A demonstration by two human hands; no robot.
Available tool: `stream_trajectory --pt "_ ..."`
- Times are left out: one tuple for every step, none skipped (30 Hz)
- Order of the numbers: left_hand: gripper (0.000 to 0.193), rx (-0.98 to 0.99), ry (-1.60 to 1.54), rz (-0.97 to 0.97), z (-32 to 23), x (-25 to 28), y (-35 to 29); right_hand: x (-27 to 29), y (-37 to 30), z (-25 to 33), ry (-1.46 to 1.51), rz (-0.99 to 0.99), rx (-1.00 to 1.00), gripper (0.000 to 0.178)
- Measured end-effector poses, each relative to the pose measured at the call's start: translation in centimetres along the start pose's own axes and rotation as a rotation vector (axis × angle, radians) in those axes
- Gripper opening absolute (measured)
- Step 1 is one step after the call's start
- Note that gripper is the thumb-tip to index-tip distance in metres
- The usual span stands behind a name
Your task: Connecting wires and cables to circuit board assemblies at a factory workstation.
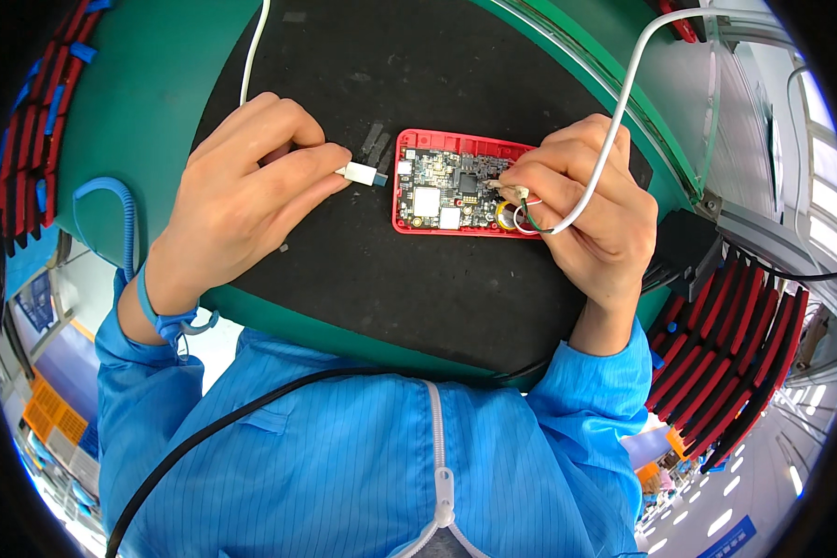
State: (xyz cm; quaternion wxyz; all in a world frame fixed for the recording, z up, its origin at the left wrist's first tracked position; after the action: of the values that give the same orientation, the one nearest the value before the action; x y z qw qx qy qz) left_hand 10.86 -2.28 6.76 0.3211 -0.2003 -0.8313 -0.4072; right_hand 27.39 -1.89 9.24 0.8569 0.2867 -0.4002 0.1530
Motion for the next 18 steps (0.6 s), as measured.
stream_trajectory --pt "0.023 0.001 -0.001 0.000 0.03 0.03 0.01 0.01 0.02 0.12 -0.003 0.001 0.006 0.019" --pt "0.023 -0.003 -0.001 0.000 0.02 0.06 0.02 0.03 0.05 0.24 -0.007 0.002 0.011 0.020" --pt "0.024 -0.007 0.000 0.000 0.00 0.08 0.01 0.13 0.11 0.27 -0.007 0.003 0.010 0.020" --pt "0.024 -0.006 -0.002 0.000 0.03 0.07 0.00 0.16 0.16 0.38 0.002 0.018 0.021 0.020" --pt "0.024 -0.008 -0.001 0.001 0.04 0.04 -0.03 0.12 0.15 0.49 0.011 0.033 0.032 0.021" --pt "0.024 -0.010 0.000 0.002 0.03 0.02 -0.04 0.10 0.14 0.49 0.009 0.034 0.030 0.021" --pt "0.024 -0.009 -0.002 0.002 0.02 0.02 -0.04 0.05 0.09 0.55 -0.006 0.032 0.039 0.021" --pt "0.024 -0.008 -0.001 0.006 0.00 0.02 -0.03 0.01 0.04 0.61 -0.021 0.031 0.048 0.022" --pt "0.025 -0.007 0.001 0.010 0.01 0.00 -0.01 0.00 0.03 0.58 -0.021 0.032 0.047 0.022" --pt "0.025 -0.005 0.000 0.009 0.03 0.02 -0.03 -0.04 0.06 0.64 -0.021 0.039 0.051 0.022" --pt "0.025 -0.008 -0.003 0.008 0.03 0.04 -0.05 -0.10 0.07 0.67 -0.021 0.046 0.055 0.022" --pt "0.026 -0.010 -0.007 0.007 0.02 0.05 -0.07 -0.16 0.06 0.62 -0.020 0.048 0.055 0.022" --pt "0.026 -0.011 -0.009 0.007 0.07 0.01 -0.08 -0.08 0.01 0.60 -0.022 0.036 0.056 0.022" --pt "0.026 -0.018 -0.014 0.003 0.05 0.00 -0.08 0.02 -0.01 0.59 -0.024 0.024 0.057 0.022" --pt "0.027 -0.025 -0.018 -0.001 0.03 -0.01 -0.07 0.02 -0.01 0.59 -0.025 0.025 0.056 0.022" --pt "0.027 -0.024 -0.020 -0.001 0.06 -0.05 -0.07 0.04 -0.03 0.61 -0.026 0.020 0.056 0.022" --pt "0.027 -0.023 -0.021 0.000 0.08 -0.07 -0.06 0.07 -0.06 0.62 -0.027 0.015 0.057 0.022" --pt "0.027 -0.022 -0.022 0.001 0.10 -0.11 -0.05 0.01 -0.09 0.59 -0.027 0.016 0.055 0.022"
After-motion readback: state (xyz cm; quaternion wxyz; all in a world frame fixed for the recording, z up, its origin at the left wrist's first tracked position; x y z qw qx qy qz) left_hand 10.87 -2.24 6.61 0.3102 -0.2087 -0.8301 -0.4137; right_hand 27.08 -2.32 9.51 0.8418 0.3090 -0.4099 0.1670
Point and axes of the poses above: each hand's wrist, its own y-axis towards the middle knuckle, its own x-axis out of the back of the hand, z = x × y, the point moved 10 cm from there along y, towards the middle knuckle, and after that the axes turned 6 degrees about -x, right-handed, at the moved point
